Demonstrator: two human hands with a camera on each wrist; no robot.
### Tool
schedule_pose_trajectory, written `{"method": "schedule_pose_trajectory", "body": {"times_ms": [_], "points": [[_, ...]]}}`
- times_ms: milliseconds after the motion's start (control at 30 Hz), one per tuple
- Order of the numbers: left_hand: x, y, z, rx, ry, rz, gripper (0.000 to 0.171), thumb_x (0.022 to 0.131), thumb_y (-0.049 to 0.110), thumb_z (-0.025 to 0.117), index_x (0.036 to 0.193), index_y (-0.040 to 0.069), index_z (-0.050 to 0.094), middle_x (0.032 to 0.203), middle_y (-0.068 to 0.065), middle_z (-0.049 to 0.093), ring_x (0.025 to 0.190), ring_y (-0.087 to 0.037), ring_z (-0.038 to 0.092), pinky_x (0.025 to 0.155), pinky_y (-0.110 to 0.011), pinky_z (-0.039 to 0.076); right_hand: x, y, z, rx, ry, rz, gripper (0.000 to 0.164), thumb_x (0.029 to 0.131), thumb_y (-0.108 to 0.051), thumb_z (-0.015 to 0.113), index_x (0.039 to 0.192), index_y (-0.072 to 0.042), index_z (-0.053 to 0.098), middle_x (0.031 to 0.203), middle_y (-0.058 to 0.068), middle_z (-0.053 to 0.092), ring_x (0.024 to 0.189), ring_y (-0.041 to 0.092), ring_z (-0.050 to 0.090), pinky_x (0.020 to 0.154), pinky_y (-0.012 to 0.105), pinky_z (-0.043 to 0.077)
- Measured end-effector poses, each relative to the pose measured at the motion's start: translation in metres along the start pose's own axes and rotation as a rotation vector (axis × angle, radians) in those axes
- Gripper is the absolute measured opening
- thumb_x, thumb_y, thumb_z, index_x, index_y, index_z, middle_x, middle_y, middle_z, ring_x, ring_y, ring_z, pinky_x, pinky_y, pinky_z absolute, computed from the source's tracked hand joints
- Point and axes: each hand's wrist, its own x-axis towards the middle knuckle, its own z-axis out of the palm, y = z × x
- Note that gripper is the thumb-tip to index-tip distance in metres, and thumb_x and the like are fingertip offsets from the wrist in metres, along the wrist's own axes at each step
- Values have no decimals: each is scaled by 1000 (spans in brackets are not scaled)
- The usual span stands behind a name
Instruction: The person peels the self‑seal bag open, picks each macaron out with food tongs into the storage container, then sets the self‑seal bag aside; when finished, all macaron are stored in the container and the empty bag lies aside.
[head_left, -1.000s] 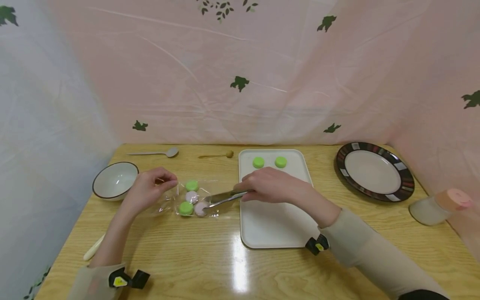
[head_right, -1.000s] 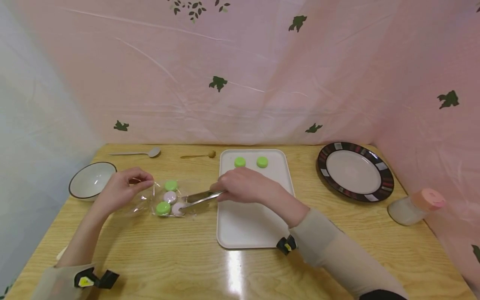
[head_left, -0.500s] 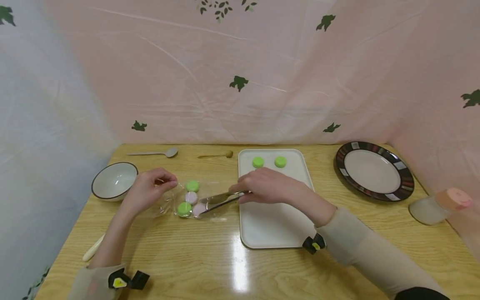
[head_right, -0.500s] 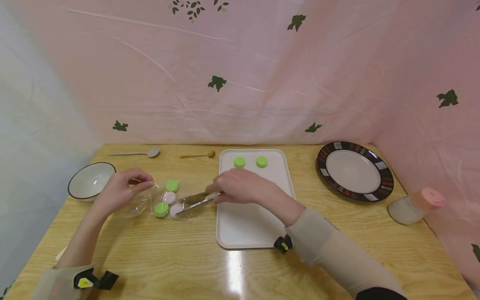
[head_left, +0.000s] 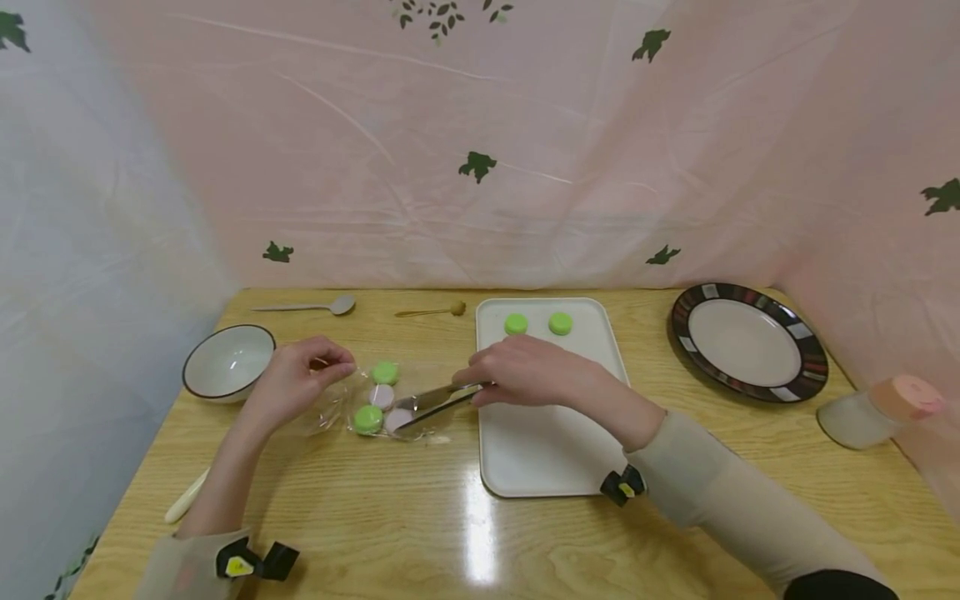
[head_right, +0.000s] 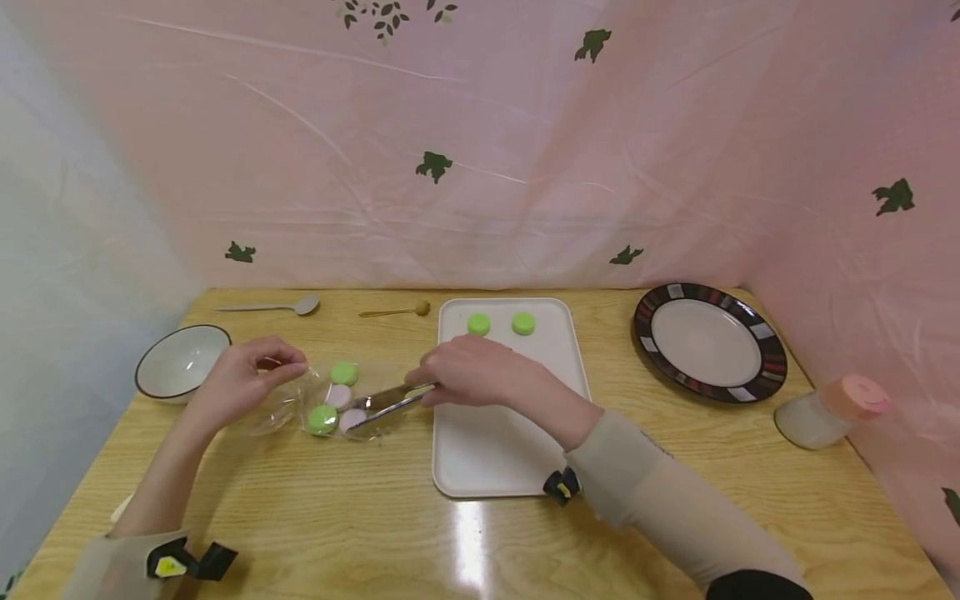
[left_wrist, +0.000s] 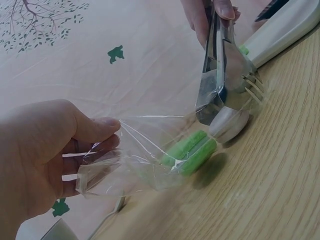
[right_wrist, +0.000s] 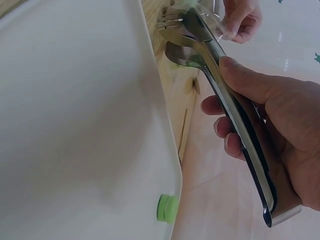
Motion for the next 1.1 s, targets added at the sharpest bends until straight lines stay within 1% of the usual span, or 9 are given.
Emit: {"method": "schedule_pose_trajectory", "body": {"times_ms": [200, 400, 667, 1000, 1100], "points": [[-1, 0, -1, -3, 5, 6, 3, 89, 18, 66, 89, 16, 68, 87, 0, 69, 81, -17, 63, 67, -22, 51, -2, -1, -1, -10, -3, 24, 30, 89, -36, 64, 116, -25, 64, 83, -12, 63, 63, 2, 52, 56, 20, 41], [-1, 0, -1, -3, 6, 8, 3, 89, 18, 66, 90, 16, 68, 86, 0, 69, 80, -16, 63, 67, -23, 51, -5, -1, -2, -29, 5, 55, 27, 88, -37, 64, 113, -27, 65, 87, -13, 65, 64, 3, 51, 55, 20, 41], [-2, 2, -1, 2, 0, -9, 3, 89, 18, 66, 90, 16, 68, 87, 0, 69, 81, -15, 63, 67, -24, 51, -6, -2, -2, -43, 7, 45, 23, 89, -37, 64, 109, -25, 64, 83, -13, 62, 60, 4, 49, 51, 19, 38], [-2, 2, -1, 0, -3, -8, 3, 89, 18, 66, 89, 17, 68, 86, 1, 68, 80, -15, 62, 67, -24, 51, -7, -5, -4, -70, 1, 49, 22, 90, -39, 62, 107, -26, 64, 82, -14, 62, 60, 3, 47, 50, 19, 36], [-2, 1, -1, 5, -3, -11, 3, 89, 18, 66, 89, 17, 68, 87, 1, 68, 80, -15, 62, 68, -24, 51, -9, -4, -5, -65, 13, 54, 17, 90, -39, 62, 102, -27, 63, 80, -15, 61, 60, 3, 47, 50, 19, 36]]}}
